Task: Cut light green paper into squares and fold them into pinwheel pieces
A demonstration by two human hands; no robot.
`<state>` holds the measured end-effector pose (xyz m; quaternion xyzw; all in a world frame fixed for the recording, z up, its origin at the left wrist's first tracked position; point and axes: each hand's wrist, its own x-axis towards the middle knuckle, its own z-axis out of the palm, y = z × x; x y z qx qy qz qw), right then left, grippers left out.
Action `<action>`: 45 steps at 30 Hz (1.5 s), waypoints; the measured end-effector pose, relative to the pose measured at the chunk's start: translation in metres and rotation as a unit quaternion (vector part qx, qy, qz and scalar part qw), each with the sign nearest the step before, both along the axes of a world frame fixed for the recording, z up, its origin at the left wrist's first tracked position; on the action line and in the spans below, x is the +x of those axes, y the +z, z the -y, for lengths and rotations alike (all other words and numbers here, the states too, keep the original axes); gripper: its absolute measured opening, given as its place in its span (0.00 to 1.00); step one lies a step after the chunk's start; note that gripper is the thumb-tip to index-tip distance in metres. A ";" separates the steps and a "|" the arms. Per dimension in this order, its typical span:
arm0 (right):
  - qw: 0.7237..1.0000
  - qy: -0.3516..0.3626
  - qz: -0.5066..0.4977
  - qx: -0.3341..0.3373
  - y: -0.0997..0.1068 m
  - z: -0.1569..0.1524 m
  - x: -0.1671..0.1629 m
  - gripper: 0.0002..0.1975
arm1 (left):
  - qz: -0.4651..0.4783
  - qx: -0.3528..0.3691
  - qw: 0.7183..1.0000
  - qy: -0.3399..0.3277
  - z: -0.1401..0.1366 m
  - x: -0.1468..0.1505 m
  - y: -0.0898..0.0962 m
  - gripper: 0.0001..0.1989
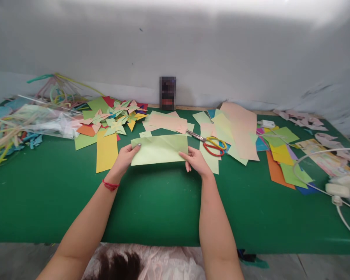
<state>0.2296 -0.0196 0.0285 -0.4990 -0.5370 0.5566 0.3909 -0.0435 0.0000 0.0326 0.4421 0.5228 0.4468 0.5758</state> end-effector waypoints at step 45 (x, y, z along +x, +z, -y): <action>0.993 0.035 -0.095 -0.068 -0.014 -0.004 -0.044 0.16 | -0.012 -0.003 0.997 -0.075 0.009 0.041 -0.022 0.21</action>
